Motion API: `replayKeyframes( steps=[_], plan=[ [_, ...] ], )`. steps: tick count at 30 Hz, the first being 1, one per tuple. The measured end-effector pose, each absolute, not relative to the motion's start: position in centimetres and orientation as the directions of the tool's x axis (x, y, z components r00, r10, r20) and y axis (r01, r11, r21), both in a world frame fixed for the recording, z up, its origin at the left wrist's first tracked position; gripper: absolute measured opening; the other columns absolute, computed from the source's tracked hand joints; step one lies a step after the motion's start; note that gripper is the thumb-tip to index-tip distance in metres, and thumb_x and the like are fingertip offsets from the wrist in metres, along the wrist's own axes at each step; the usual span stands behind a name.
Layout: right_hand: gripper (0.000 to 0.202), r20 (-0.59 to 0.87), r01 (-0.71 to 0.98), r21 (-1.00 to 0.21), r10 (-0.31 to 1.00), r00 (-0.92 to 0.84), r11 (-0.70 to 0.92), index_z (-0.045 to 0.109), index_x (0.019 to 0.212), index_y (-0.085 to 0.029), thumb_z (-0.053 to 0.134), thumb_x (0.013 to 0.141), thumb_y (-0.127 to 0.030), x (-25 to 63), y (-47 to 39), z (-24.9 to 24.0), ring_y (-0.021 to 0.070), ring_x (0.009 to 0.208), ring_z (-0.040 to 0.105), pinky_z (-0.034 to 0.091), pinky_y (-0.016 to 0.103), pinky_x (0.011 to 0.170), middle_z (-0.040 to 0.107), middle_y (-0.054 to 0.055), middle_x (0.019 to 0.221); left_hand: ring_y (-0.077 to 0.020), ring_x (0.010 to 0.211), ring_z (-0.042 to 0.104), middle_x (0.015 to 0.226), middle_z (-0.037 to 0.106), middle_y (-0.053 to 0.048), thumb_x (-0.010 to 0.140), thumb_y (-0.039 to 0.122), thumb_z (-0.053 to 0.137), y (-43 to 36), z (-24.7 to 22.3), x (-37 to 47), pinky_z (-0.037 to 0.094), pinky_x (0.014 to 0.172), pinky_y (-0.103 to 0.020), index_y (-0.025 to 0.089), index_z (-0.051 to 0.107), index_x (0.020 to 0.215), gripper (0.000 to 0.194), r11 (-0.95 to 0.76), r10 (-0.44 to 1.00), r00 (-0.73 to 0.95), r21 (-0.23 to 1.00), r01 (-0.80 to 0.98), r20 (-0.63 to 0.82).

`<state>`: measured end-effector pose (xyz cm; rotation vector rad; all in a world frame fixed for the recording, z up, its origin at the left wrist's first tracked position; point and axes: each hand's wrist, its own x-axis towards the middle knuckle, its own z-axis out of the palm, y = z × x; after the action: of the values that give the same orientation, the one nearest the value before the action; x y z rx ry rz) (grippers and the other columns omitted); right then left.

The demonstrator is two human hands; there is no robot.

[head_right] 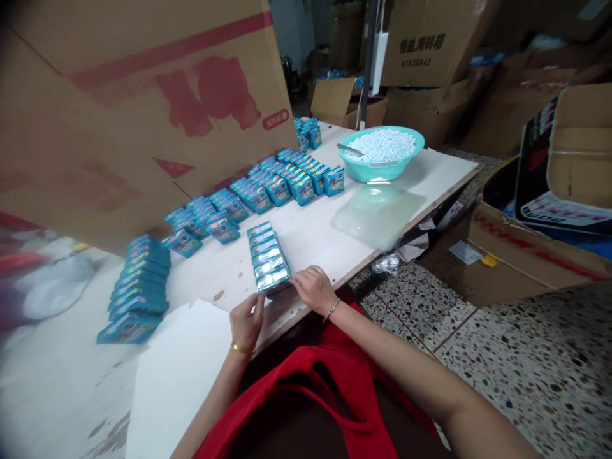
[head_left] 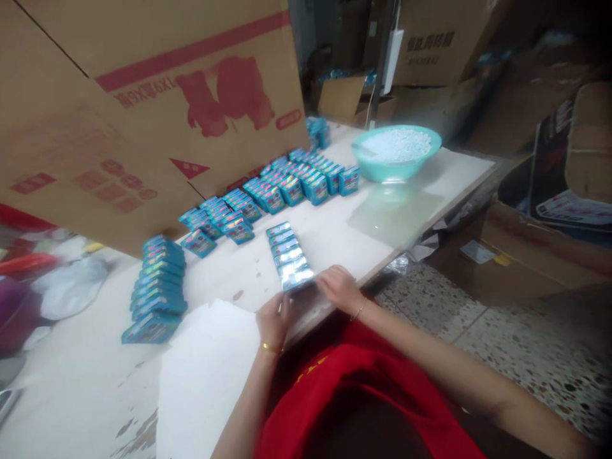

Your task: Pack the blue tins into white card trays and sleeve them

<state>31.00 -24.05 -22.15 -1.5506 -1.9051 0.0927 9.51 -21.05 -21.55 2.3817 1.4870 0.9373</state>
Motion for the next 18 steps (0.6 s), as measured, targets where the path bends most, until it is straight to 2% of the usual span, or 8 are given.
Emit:
replayKeyframes(
  steps=[3,5,7,9,12,14,16,18],
  plan=[
    [0.027,0.487,0.862,-0.425,0.872,-0.04,0.277,0.059,0.078,-0.017,0.038,0.093,-0.026,31.1,-24.6,-22.2,0.0176,0.073,0.05,0.036,0.034,0.083,0.059,0.004,0.073,-0.0117,0.055,0.052,0.059,0.057,0.0,0.09,0.03,0.045,-21.1,-21.2,8.9,0.039,0.058,-0.024,0.019,0.057,0.065,0.031,-0.512,0.833,0.319,0.411,0.754,0.452],
    [0.023,0.509,0.868,-0.426,0.861,-0.003,0.254,0.059,0.098,-0.015,0.047,0.089,-0.032,30.4,-24.9,-22.5,0.0213,0.086,0.051,0.035,0.038,0.089,0.062,0.009,0.092,-0.0131,0.059,0.05,0.063,0.054,-0.001,0.089,0.029,0.047,-21.1,-21.0,9.2,0.039,0.061,-0.026,0.018,0.055,0.071,0.022,-0.516,0.814,0.288,0.4,0.757,0.505],
    [0.043,0.516,0.876,-0.435,0.855,0.052,0.209,0.052,0.119,-0.013,0.055,0.083,-0.035,29.7,-25.0,-22.7,0.025,0.098,0.049,0.035,0.041,0.092,0.059,0.013,0.11,-0.0152,0.065,0.049,0.07,0.053,-0.003,0.086,0.028,0.052,-21.0,-20.7,9.8,0.04,0.064,-0.028,0.017,0.053,0.08,0.013,-0.535,0.778,0.266,0.377,0.756,0.569],
    [0.049,0.511,0.883,-0.426,0.858,0.057,0.195,0.046,0.128,-0.012,0.054,0.084,-0.03,29.3,-25.0,-22.9,0.0239,0.092,0.052,0.035,0.041,0.093,0.061,0.012,0.104,-0.0161,0.067,0.047,0.07,0.052,-0.003,0.085,0.024,0.053,-21.1,-20.5,10.2,0.038,0.065,-0.03,0.017,0.052,0.082,0.007,-0.594,0.727,0.327,0.316,0.74,0.603],
    [0.033,0.53,0.88,-0.403,0.848,0.0,0.252,0.055,0.121,-0.016,0.04,0.091,-0.018,29.9,-25.2,-23.0,0.0181,0.071,0.053,0.034,0.039,0.096,0.064,0.004,0.076,-0.015,0.062,0.045,0.062,0.049,-0.001,0.085,0.015,0.049,-21.7,-20.1,9.8,0.035,0.064,-0.031,0.019,0.051,0.072,0.013,-0.723,0.641,0.522,0.216,0.656,0.563],
    [0.029,0.538,0.861,-0.45,0.841,0.052,0.235,0.061,0.108,-0.016,0.036,0.093,-0.019,30.7,-25.7,-22.9,0.0168,0.068,0.053,0.035,0.038,0.095,0.063,0.004,0.072,-0.0141,0.06,0.044,0.059,0.049,0.001,0.082,0.017,0.054,-21.6,-19.6,8.9,0.035,0.064,-0.031,0.019,0.051,0.071,0.012,-0.798,0.582,0.623,0.221,0.561,0.522],
    [0.027,0.459,0.803,-0.585,0.863,0.21,0.116,0.063,0.093,-0.016,0.041,0.093,-0.029,31.2,-26.5,-22.8,0.0171,0.066,0.053,0.04,0.035,0.084,0.062,0.004,0.069,-0.0144,0.062,0.047,0.061,0.051,0.0,0.08,0.023,0.059,-20.3,-18.6,8.2,0.037,0.066,-0.031,0.02,0.053,0.074,0.009,-0.814,0.574,0.623,0.281,0.509,0.531],
    [0.035,0.24,0.649,-0.76,0.916,0.322,-0.029,0.062,0.076,-0.016,0.043,0.091,-0.042,31.0,-27.5,-22.7,0.016,0.059,0.051,0.042,0.03,0.067,0.056,0.002,0.059,-0.016,0.069,0.052,0.069,0.056,-0.002,0.081,0.03,0.059,-17.2,-17.3,8.2,0.041,0.07,-0.031,0.019,0.056,0.081,0.011,-0.739,0.664,0.495,0.388,0.551,0.56]
  ],
)
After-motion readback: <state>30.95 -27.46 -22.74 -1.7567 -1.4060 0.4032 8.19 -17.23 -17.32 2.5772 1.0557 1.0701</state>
